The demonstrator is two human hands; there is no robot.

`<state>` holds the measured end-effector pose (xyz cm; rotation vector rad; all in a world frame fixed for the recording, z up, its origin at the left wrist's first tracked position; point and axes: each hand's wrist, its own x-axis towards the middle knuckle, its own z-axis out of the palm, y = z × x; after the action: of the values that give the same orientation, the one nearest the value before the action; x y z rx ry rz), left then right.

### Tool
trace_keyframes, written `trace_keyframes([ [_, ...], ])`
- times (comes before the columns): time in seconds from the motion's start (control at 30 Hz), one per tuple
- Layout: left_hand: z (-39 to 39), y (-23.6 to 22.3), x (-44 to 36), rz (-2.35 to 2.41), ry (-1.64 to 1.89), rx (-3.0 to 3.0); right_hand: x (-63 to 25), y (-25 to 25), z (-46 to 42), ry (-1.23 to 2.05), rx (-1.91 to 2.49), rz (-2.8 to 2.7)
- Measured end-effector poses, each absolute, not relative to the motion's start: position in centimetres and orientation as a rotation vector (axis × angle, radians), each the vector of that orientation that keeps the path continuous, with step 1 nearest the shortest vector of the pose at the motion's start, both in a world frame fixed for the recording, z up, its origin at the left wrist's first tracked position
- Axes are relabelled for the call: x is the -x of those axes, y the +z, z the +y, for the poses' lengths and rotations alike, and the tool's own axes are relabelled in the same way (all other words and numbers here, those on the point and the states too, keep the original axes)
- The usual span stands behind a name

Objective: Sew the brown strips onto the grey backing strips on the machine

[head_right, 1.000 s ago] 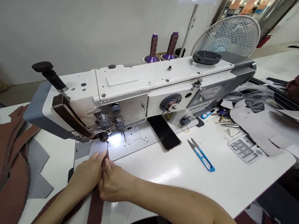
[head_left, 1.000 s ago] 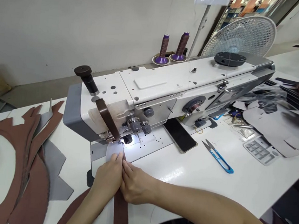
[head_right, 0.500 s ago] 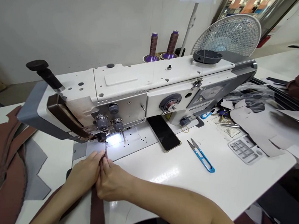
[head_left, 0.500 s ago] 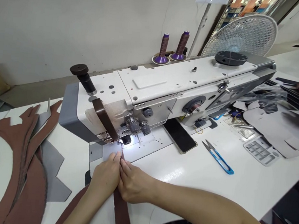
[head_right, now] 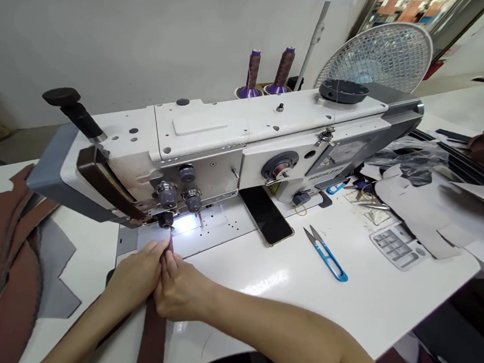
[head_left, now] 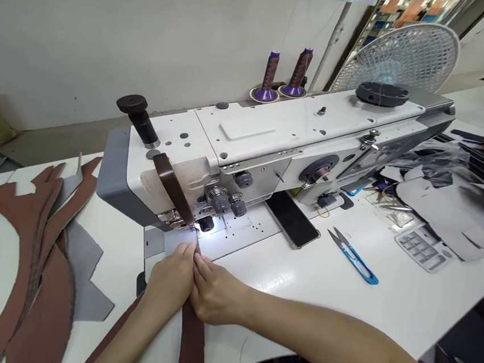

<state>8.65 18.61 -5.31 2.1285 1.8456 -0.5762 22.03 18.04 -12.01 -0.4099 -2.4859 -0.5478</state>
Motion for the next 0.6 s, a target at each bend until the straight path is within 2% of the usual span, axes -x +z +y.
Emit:
trace_keyframes([
  [0.6, 19.02, -4.94, -8.80, 1.845, -0.476, -2.082, -21.87, -12.40, 18.07, -0.534, 0.440, -2.493],
])
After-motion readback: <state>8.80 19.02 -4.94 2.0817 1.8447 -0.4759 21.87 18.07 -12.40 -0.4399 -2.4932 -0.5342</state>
